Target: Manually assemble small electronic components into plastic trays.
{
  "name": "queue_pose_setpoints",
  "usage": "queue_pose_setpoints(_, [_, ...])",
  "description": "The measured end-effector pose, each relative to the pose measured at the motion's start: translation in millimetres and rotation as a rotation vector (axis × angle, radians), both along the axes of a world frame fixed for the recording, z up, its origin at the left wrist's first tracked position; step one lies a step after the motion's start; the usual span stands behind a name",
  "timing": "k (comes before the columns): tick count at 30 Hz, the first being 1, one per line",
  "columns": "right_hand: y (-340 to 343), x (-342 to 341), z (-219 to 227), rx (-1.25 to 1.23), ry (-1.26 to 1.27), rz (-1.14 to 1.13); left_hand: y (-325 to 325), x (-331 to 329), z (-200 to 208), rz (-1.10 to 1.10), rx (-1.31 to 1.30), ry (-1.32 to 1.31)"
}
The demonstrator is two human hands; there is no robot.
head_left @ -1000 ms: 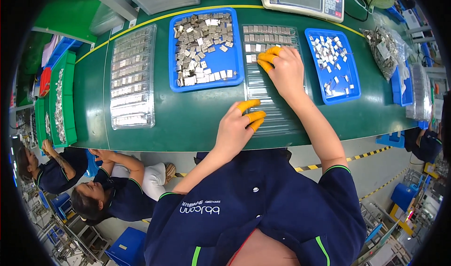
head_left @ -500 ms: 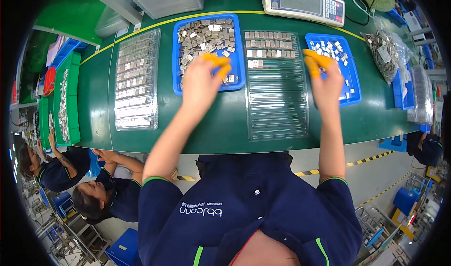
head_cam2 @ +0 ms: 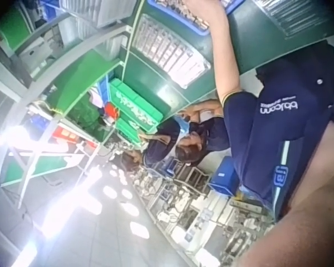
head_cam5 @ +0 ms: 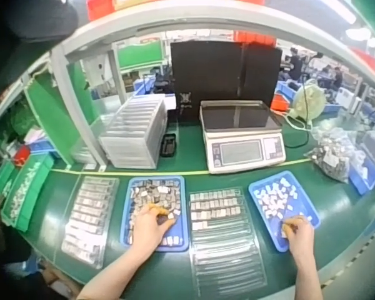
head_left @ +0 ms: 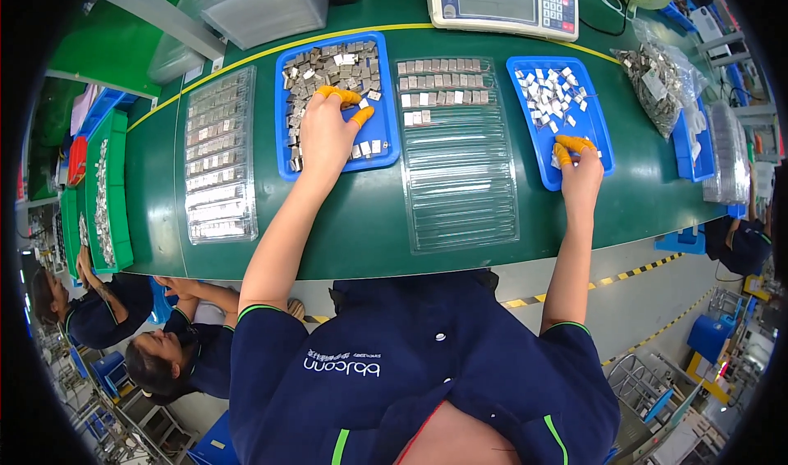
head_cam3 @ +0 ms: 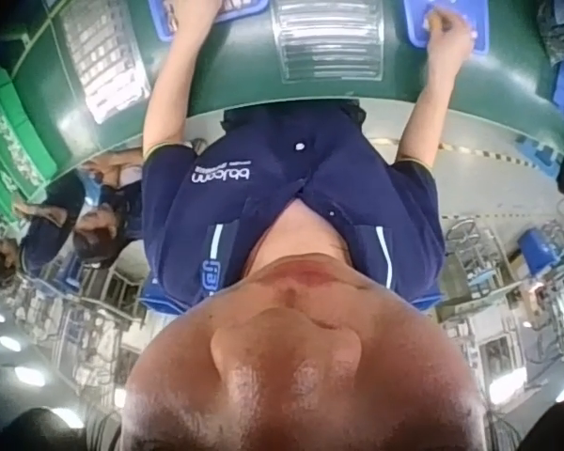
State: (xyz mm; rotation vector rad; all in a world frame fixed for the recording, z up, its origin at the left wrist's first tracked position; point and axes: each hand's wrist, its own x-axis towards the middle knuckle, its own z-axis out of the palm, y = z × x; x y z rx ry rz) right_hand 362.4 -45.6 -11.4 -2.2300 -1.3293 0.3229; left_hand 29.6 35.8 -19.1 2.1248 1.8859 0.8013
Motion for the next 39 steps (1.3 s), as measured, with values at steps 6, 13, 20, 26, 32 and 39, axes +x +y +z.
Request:
queue_pose_setpoints(6, [-2,15,-13,0.228,-0.118,0.045,3,-1,-7,0.008,-0.050,-0.167])
queue_pose_setpoints(13, [-7,15,0,0.044,-0.040,0.079,-14,-4,-1,-0.055,-0.102,-0.607])
queue_pose_setpoints(20, [7,21,-3,-0.009,0.098,0.068,-36,-5,10,-0.106,-0.180,-0.744])
queue_pose_setpoints(26, [10,10,-2,0.030,0.054,0.075,-54,5,14,-0.028,-0.263,-1.139])
queue_pose_setpoints(32, [7,-10,19,0.356,-0.642,-0.015,-69,13,14,-0.026,-0.397,-1.285])
queue_pose_setpoints(39, [7,-95,47,0.369,0.460,0.345,-74,24,17,-0.071,-0.448,-1.345])
